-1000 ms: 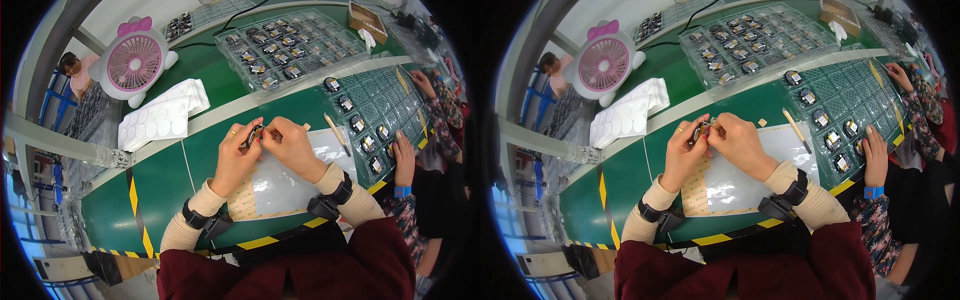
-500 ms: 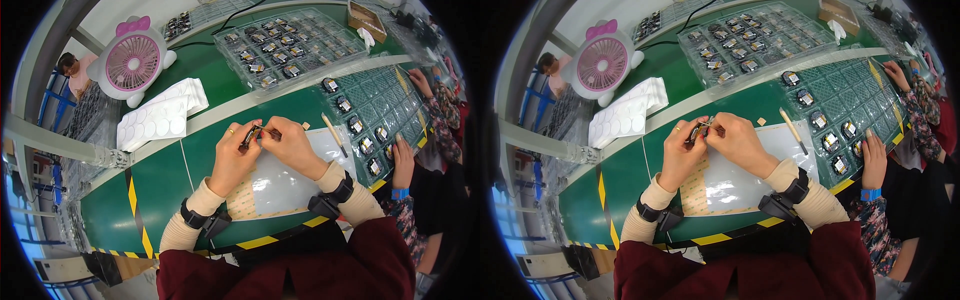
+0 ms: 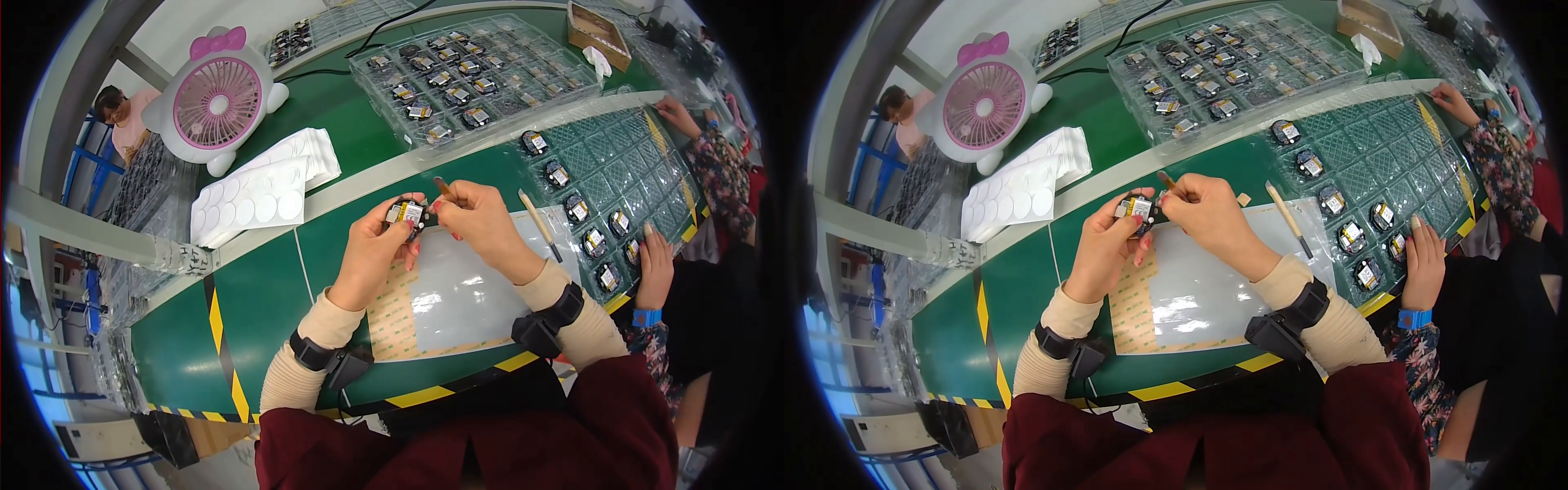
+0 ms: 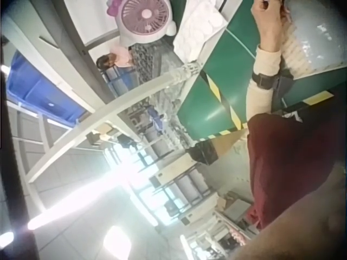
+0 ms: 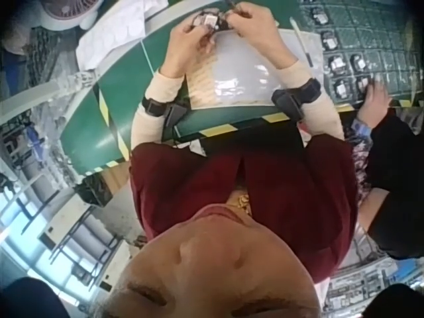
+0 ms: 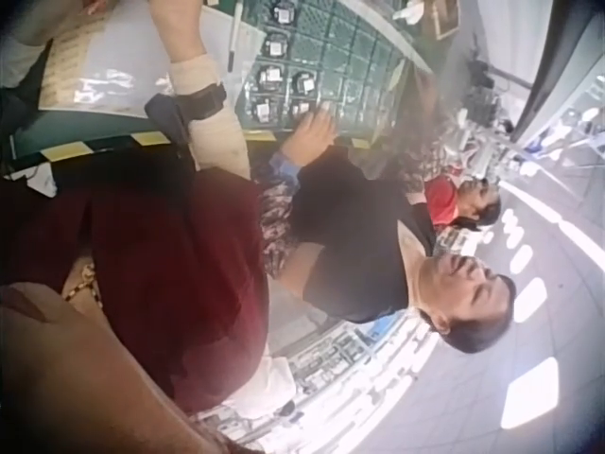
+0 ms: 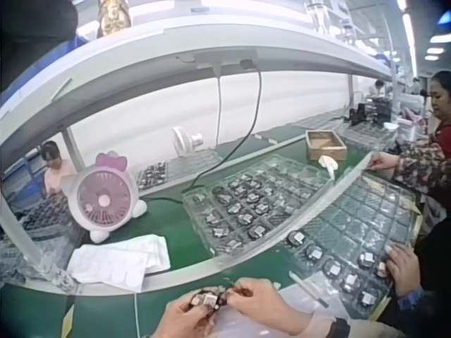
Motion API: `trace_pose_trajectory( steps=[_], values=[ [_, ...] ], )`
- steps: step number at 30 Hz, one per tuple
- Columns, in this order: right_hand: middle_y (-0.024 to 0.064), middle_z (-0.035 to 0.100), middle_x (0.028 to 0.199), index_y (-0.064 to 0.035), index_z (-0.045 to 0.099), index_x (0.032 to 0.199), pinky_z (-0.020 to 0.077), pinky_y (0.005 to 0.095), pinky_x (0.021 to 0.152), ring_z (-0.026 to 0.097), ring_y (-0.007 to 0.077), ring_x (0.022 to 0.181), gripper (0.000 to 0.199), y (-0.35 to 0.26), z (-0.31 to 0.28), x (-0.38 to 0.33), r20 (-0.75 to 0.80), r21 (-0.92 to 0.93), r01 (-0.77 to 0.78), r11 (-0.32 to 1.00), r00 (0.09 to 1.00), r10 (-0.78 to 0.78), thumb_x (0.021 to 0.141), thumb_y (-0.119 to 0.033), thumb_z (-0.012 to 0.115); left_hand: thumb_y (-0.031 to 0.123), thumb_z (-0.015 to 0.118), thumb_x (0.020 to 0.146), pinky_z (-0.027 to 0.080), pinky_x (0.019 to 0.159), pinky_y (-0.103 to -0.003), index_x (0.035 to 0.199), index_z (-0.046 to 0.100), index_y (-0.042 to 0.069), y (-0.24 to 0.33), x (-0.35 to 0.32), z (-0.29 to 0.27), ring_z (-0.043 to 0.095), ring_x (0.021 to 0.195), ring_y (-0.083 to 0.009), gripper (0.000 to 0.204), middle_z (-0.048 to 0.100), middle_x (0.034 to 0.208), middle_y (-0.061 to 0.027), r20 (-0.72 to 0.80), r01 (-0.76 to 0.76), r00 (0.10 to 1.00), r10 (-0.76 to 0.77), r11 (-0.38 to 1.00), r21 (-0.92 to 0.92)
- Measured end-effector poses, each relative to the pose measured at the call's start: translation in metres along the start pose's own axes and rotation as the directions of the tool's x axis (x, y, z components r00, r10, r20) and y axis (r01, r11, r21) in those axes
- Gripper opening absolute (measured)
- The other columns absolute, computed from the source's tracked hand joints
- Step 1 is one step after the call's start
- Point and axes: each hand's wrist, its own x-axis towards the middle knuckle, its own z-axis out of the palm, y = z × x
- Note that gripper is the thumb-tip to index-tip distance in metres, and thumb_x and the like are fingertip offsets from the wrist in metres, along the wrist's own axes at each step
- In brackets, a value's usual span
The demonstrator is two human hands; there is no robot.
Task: The person uses tweezers to peel a small adhesive square from a sheet and applies it to a small electronic component. They press the adhesive down to secure it and then place the finished component into a plastic tray.
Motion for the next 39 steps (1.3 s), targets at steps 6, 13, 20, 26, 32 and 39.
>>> trace_pose_trajectory(
  steps=[6,13,20,26,32,39],
  values=[
    [-0.0019,0.048,0.060,-0.0037,0.050,0.069,0.0285,0.0196,0.044,0.038,0.0028,0.050,0.014,-0.007,0.004,-0.001,-0.001,0.136,-0.054,0.989,0.999,0.054,0.081,-0.008,0.055,0.000,0.040,0.084,0.037,0.045,-0.022,0.119,0.047,-0.001,0.002,-0.001,-0.002,0.050,0.059,-0.0102,0.036,0.055,0.086,-0.0061,0.043,0.038,0.999,-0.034,0.994,-0.099],
    [-0.0007,0.049,0.062,-0.0022,0.053,0.076,0.0282,0.0194,0.044,0.039,0.0044,0.050,0.009,-0.011,0.000,-0.001,-0.006,0.308,-0.064,0.949,0.998,0.069,0.082,-0.009,0.052,-0.001,0.039,0.084,0.036,0.045,-0.021,0.119,0.047,-0.001,0.001,0.000,-0.003,0.049,0.058,-0.0100,0.036,0.052,0.085,-0.0049,0.088,0.090,0.993,-0.080,0.989,-0.114],
    [0.0017,0.052,0.064,-0.0017,0.054,0.078,0.0282,0.0193,0.044,0.040,0.0054,0.049,0.016,-0.019,-0.004,0.000,-0.026,0.363,-0.076,0.929,0.995,0.092,0.086,-0.015,0.048,-0.002,0.040,0.084,0.037,0.047,-0.021,0.122,0.046,0.002,0.002,-0.001,-0.004,0.048,0.057,-0.0096,0.039,0.050,0.083,-0.0037,0.135,0.109,0.986,-0.102,0.993,-0.048],
    [0.0058,0.058,0.076,-0.0008,0.054,0.083,0.0280,0.0193,0.043,0.041,0.0052,0.050,0.022,-0.027,-0.015,0.003,-0.033,0.474,-0.029,0.880,0.998,0.051,0.088,-0.020,0.045,-0.003,0.041,0.085,0.039,0.048,-0.021,0.128,0.041,0.006,0.000,0.001,-0.007,0.049,0.058,-0.0092,0.044,0.050,0.081,-0.0036,0.139,0.089,0.986,-0.093,0.995,0.035],
    [0.0079,0.061,0.082,-0.0008,0.055,0.086,0.0288,0.0185,0.043,0.043,0.0042,0.051,0.027,-0.021,-0.013,0.003,-0.038,0.246,-0.083,0.966,0.995,0.095,0.090,-0.026,0.047,-0.002,0.041,0.085,0.041,0.049,-0.021,0.129,0.040,0.006,0.002,0.003,-0.007,0.050,0.059,-0.0093,0.044,0.052,0.081,-0.0047,0.123,0.077,0.990,-0.068,0.995,-0.066],
    [0.0064,0.062,0.075,-0.0005,0.059,0.086,0.0288,0.0163,0.042,0.043,0.0024,0.049,0.018,-0.014,-0.024,0.012,-0.163,0.123,0.035,0.992,0.987,-0.015,0.085,-0.018,0.059,-0.001,0.042,0.087,0.044,0.052,-0.021,0.128,0.040,0.007,0.000,0.009,-0.016,0.053,0.062,-0.0100,0.043,0.053,0.081,-0.0055,0.028,0.017,1.000,-0.013,0.989,-0.150]
  ],
)
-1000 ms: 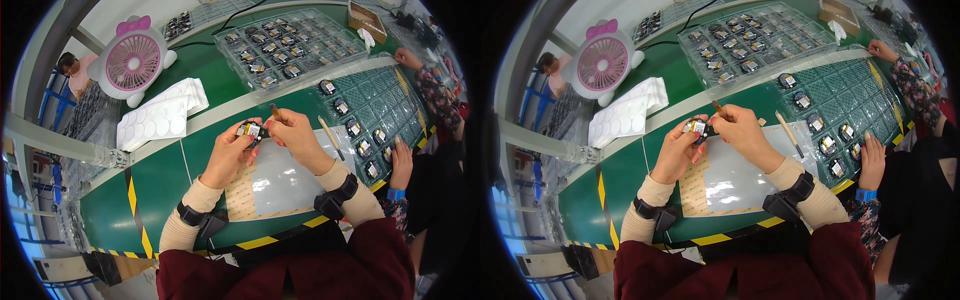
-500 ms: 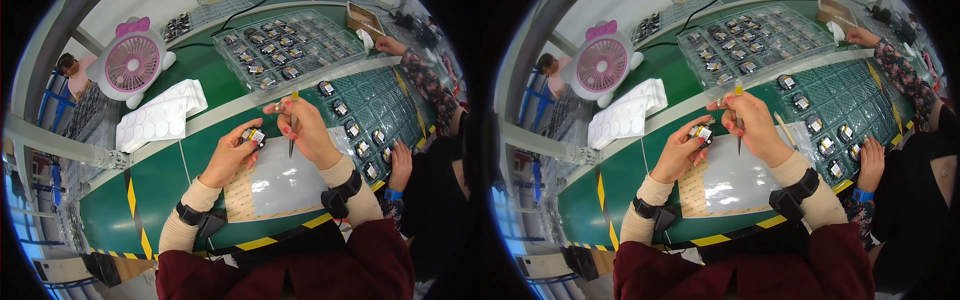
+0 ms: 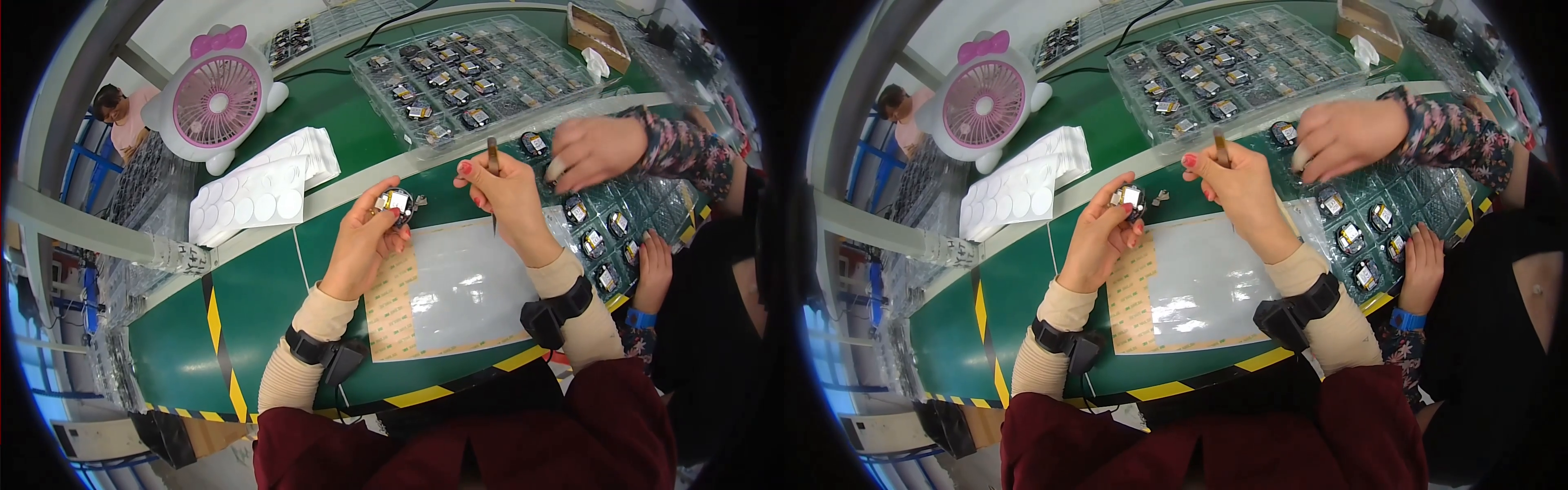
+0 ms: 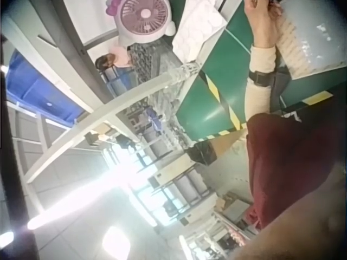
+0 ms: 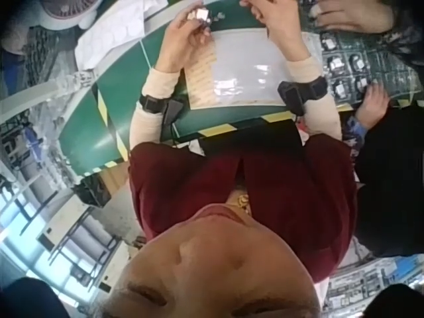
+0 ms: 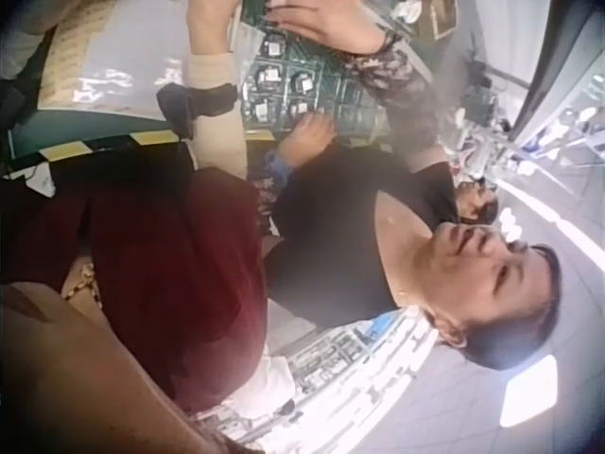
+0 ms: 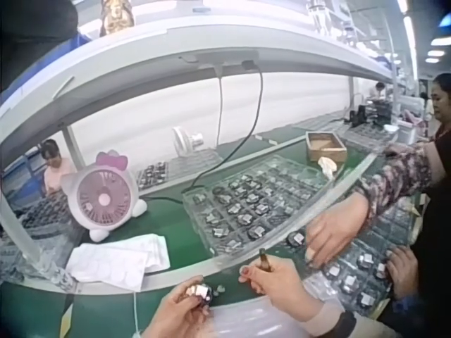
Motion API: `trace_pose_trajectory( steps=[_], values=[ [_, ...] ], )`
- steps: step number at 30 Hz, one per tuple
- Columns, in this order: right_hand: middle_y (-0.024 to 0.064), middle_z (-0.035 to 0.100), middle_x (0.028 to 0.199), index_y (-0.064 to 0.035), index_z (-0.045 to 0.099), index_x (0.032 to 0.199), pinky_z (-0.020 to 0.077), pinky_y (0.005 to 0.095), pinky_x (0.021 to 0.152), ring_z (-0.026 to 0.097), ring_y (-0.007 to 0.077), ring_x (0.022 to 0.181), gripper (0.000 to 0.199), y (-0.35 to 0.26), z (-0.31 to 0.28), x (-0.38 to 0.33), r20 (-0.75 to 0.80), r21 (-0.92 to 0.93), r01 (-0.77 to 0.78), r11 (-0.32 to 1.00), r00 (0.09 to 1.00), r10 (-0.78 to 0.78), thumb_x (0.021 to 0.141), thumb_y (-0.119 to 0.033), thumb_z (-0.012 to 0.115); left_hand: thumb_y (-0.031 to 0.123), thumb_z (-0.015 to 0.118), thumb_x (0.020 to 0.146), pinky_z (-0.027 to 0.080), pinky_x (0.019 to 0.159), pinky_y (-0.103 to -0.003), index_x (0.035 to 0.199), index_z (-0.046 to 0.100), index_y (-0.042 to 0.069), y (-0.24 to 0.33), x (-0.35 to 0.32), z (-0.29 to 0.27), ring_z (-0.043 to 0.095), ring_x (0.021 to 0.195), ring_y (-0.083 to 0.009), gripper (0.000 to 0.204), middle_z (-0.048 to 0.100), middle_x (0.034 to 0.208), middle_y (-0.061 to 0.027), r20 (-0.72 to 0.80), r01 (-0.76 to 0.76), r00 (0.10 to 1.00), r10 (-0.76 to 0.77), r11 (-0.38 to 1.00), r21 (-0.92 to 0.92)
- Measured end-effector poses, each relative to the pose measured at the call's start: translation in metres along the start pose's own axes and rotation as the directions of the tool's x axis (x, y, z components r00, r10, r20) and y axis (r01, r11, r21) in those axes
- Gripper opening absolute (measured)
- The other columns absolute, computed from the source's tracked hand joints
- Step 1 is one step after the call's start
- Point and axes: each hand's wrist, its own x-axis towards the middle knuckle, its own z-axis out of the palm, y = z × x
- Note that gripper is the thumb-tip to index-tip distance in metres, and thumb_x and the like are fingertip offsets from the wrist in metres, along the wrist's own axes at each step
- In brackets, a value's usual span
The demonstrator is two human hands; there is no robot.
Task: The person uses tweezers to peel a small adhesive square from a sheet and applies it to a small electronic component. They press the adhesive down to secure it and then place the finished component into a plastic tray.
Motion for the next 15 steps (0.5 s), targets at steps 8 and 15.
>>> trace_pose_trajectory(
  steps=[8,15],
  values=[
    [0.0074,0.063,0.079,0.0002,0.059,0.091,0.0296,0.0163,0.042,0.044,0.0026,0.050,0.013,0.004,0.012,-0.005,0.079,0.076,-0.147,0.986,0.987,0.141,0.084,-0.011,0.059,0.000,0.042,0.087,0.044,0.052,-0.021,0.128,0.040,0.006,-0.002,0.003,-0.008,0.053,0.063,-0.0103,0.041,0.053,0.085,-0.0059,-0.108,-0.059,0.993,0.055,0.998,-0.028],
    [0.0084,0.063,0.084,0.0013,0.059,0.094,0.0312,0.0158,0.043,0.044,0.0030,0.052,0.012,0.006,0.017,-0.011,0.182,0.168,-0.200,0.965,0.969,0.169,0.084,-0.006,0.056,0.001,0.042,0.087,0.044,0.052,-0.021,0.128,0.040,0.005,-0.002,0.001,-0.006,0.053,0.064,-0.0108,0.041,0.053,0.087,-0.0063,-0.098,-0.054,0.994,0.054,0.999,0.008]
  ],
)
